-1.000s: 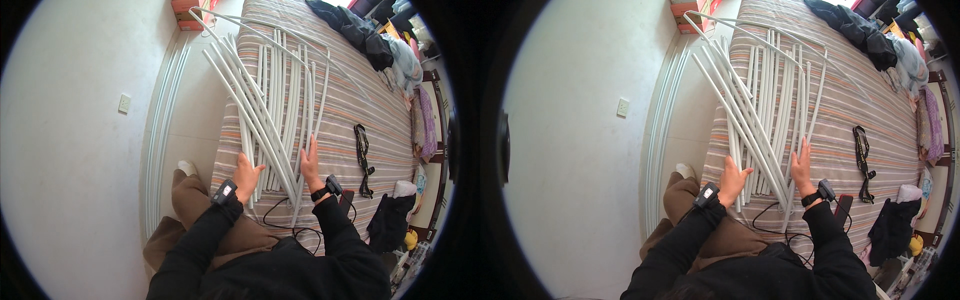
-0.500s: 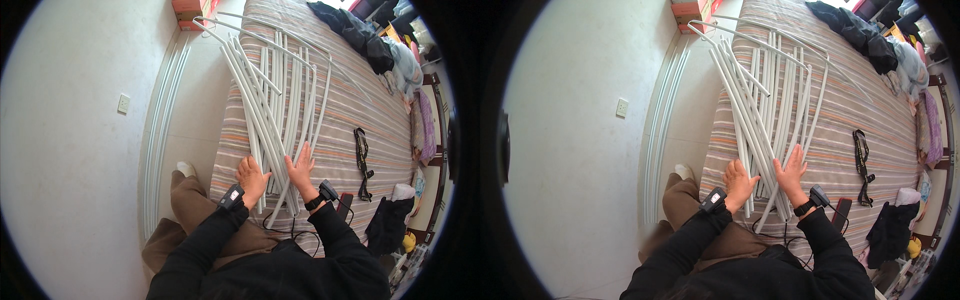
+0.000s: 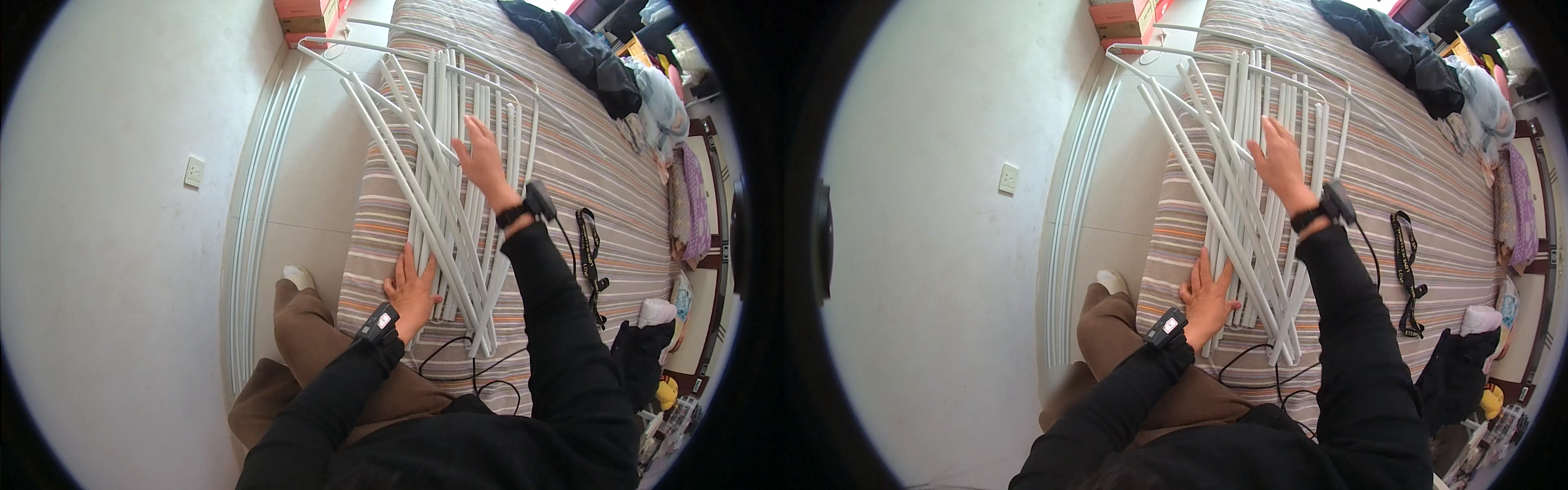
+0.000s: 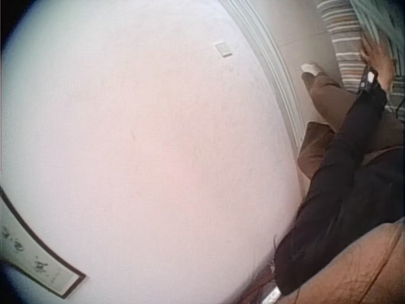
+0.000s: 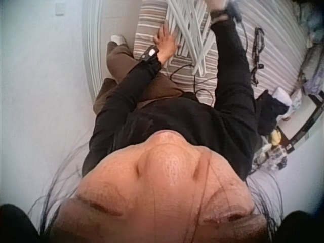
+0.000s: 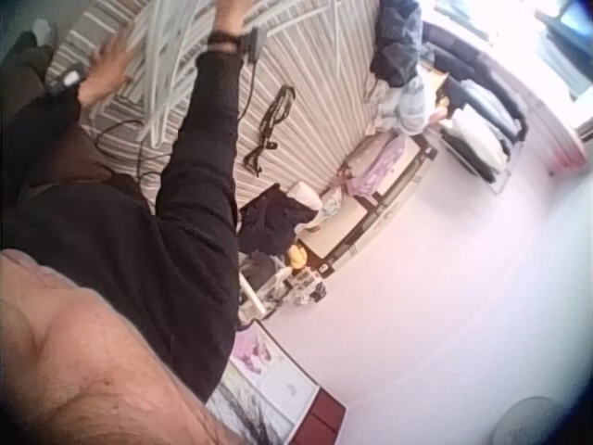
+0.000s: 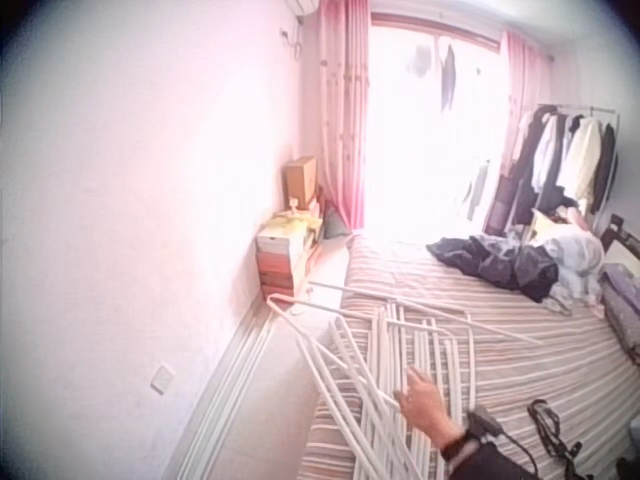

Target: The person repeatedly picks up white poles from the floor and bed, aligns them end-to-end, and places the combined poles back on the bed. The process is repeated multiple times with different poles.

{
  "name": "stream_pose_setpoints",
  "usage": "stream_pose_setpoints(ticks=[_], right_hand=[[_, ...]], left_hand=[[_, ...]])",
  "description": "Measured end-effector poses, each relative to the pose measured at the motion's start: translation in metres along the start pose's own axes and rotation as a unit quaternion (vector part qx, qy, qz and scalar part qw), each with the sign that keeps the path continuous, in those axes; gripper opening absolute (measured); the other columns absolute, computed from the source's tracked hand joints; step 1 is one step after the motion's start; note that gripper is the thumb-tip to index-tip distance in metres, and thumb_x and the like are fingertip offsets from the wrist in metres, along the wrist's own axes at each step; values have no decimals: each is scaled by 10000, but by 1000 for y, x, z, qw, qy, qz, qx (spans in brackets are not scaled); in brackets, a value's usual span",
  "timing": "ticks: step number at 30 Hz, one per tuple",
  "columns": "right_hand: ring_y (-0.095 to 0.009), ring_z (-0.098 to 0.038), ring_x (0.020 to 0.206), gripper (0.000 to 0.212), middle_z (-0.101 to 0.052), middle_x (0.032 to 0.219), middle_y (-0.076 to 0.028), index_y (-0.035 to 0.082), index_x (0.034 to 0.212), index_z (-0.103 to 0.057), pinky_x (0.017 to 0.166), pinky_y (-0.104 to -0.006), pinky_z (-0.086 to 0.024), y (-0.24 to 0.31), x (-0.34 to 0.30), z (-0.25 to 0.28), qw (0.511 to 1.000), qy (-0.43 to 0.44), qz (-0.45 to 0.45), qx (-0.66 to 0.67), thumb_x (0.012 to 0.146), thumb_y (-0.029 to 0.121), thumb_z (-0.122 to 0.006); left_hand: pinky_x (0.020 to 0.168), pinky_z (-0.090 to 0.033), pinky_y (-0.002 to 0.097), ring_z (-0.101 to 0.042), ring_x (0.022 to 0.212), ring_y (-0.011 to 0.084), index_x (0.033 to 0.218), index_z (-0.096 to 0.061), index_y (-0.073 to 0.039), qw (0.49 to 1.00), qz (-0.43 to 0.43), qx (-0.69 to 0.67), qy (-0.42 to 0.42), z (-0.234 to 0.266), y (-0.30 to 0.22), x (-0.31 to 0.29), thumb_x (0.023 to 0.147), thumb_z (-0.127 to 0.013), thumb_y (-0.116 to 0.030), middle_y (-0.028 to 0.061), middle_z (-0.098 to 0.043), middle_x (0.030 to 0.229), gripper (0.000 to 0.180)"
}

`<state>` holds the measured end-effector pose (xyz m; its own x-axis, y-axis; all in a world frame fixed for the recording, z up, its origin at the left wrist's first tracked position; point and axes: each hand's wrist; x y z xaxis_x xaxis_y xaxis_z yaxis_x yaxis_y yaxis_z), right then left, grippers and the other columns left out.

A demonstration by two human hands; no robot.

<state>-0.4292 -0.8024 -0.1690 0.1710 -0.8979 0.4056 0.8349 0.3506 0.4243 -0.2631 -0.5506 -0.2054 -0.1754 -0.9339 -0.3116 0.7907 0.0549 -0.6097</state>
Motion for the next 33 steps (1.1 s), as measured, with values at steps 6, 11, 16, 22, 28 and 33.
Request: stream_pose_setpoints(ticks=[6,11,16,22,28,33], right_hand=[[-421,-589,1071,462,-628,1111,-275,11,1304,-518,882,-480,-474,-2,31,-37,957,266,-110,-42,963,323,-538],[-413,-577,1043,284,-621,1099,-212,12,1094,-555,855,-507,-472,15,16,-36,992,89,-83,11,965,263,-518],[-380,-579,1066,310,-615,1130,-189,32,1109,-581,890,-478,-473,58,16,-39,979,190,-67,-1,946,287,-519],[-383,-631,986,419,-671,1018,-209,13,1071,-629,848,-473,-494,67,33,-60,951,275,-142,-13,908,394,-566],[-372,-656,846,518,-683,882,-212,-2,925,-681,740,-454,-486,57,49,-63,926,255,-269,76,918,502,-560],[-403,-613,788,495,-638,787,-211,-7,825,-614,682,-471,-460,58,33,-18,963,171,-210,13,920,477,-577]], left_hand=[[1014,-207,534,-122,1456,378,1520,-293,-283,999,8,-19,40,7,-1,2,693,-828,-275,210,12,1606,985],[1010,-210,539,-132,1453,370,1523,-287,-266,999,1,-18,32,7,0,2,684,-833,-295,204,21,1608,1001],[1007,-213,554,-140,1448,377,1525,-278,-260,1000,-14,-3,28,4,3,1,685,-830,-314,206,26,1608,1007],[1031,-195,558,-112,1457,391,1535,-248,-254,998,-1,-19,57,8,4,4,693,-822,-325,208,38,1606,1022],[1054,-176,554,-83,1464,392,1544,-215,-229,997,-7,-37,70,12,5,3,713,-810,-316,207,65,1606,1026],[1056,-176,557,-77,1466,390,1554,-162,-211,997,-17,-41,66,9,9,3,707,-814,-333,198,72,1608,1076]])
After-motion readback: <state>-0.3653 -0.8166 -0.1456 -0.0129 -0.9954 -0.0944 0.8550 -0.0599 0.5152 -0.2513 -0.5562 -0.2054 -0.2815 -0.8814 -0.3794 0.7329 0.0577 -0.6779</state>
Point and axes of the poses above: each hand's wrist, its own x-axis towards the middle knuckle, its own z-axis out of the back of the hand, y = z × x
